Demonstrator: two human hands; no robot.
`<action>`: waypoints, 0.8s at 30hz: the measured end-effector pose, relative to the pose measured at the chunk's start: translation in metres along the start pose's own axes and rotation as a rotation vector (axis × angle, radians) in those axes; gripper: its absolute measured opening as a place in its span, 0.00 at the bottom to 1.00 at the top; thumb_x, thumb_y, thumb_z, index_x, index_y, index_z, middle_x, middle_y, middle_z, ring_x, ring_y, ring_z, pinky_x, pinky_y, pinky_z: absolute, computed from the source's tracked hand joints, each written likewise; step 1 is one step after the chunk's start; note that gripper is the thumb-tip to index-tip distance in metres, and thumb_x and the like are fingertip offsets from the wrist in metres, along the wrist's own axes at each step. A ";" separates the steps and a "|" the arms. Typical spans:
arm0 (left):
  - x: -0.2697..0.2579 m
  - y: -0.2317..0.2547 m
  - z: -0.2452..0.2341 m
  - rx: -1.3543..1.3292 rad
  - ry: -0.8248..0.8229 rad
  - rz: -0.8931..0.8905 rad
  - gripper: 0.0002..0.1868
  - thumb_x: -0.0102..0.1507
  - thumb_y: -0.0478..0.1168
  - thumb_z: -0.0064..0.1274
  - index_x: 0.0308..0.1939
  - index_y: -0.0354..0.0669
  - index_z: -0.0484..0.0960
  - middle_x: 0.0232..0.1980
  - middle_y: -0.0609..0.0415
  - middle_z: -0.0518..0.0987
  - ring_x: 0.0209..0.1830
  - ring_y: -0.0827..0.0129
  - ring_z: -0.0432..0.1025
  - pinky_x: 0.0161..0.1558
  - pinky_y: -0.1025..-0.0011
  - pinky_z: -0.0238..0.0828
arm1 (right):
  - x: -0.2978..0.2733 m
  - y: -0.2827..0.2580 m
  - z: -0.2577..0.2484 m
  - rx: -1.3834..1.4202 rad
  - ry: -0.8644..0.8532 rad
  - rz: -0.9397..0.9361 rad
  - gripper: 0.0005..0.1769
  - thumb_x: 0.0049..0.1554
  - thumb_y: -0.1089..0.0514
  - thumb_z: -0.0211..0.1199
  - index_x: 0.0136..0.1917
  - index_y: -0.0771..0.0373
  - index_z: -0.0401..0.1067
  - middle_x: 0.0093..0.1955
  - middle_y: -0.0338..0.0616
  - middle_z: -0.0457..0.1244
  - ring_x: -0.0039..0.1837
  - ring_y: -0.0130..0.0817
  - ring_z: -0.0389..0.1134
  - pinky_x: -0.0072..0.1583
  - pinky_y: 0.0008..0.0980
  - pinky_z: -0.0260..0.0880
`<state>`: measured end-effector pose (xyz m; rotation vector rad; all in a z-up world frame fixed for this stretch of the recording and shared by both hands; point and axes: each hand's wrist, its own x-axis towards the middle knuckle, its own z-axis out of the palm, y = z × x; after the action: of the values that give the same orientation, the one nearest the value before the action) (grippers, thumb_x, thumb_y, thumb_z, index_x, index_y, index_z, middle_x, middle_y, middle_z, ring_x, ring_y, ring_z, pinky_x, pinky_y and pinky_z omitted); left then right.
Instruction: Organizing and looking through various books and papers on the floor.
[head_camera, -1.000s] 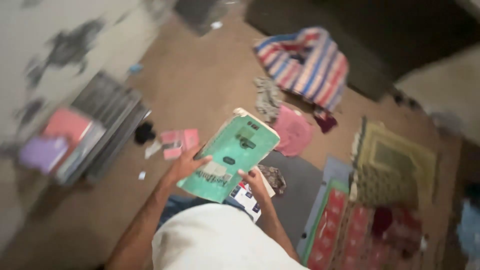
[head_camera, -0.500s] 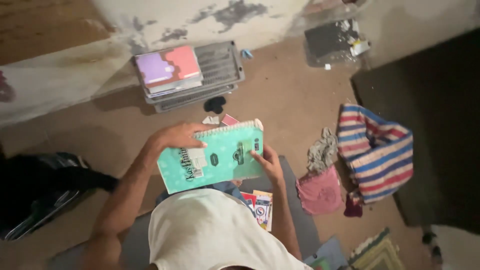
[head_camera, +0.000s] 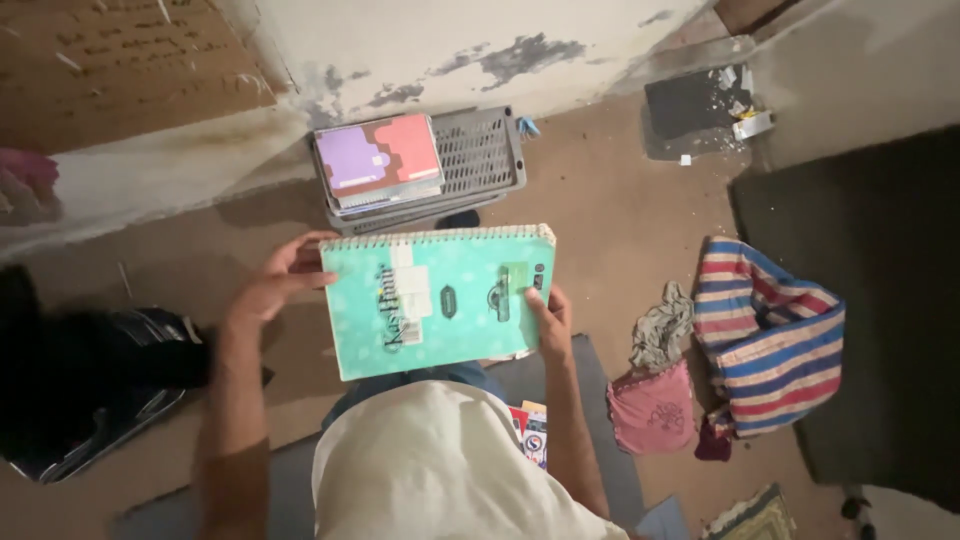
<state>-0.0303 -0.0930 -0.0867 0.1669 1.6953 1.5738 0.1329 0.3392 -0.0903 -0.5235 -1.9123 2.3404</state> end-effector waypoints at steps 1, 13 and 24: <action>0.010 -0.013 0.006 -0.175 0.112 0.007 0.38 0.52 0.46 0.69 0.65 0.44 0.74 0.56 0.51 0.81 0.55 0.67 0.75 0.55 0.66 0.73 | 0.012 -0.002 0.004 0.038 0.011 0.006 0.18 0.62 0.52 0.64 0.59 0.68 0.73 0.50 0.39 0.69 0.47 0.22 0.68 0.48 0.25 0.70; 0.148 -0.026 0.008 0.106 0.556 0.090 0.24 0.64 0.50 0.62 0.54 0.33 0.80 0.42 0.50 0.85 0.38 0.71 0.78 0.42 0.69 0.76 | 0.198 0.017 0.028 -0.658 0.146 -0.045 0.21 0.62 0.47 0.67 0.54 0.68 0.75 0.41 0.42 0.66 0.43 0.25 0.61 0.44 0.30 0.66; 0.353 -0.222 -0.103 0.270 0.729 0.130 0.29 0.66 0.50 0.55 0.68 0.44 0.71 0.52 0.38 0.83 0.51 0.45 0.79 0.52 0.54 0.74 | 0.409 0.225 0.064 -0.871 0.263 -0.099 0.21 0.52 0.50 0.74 0.51 0.66 0.77 0.43 0.57 0.70 0.42 0.48 0.71 0.46 0.43 0.70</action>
<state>-0.2408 -0.0151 -0.4529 -0.1946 2.5029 1.5971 -0.2358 0.3398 -0.3844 -0.7061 -2.6446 1.1945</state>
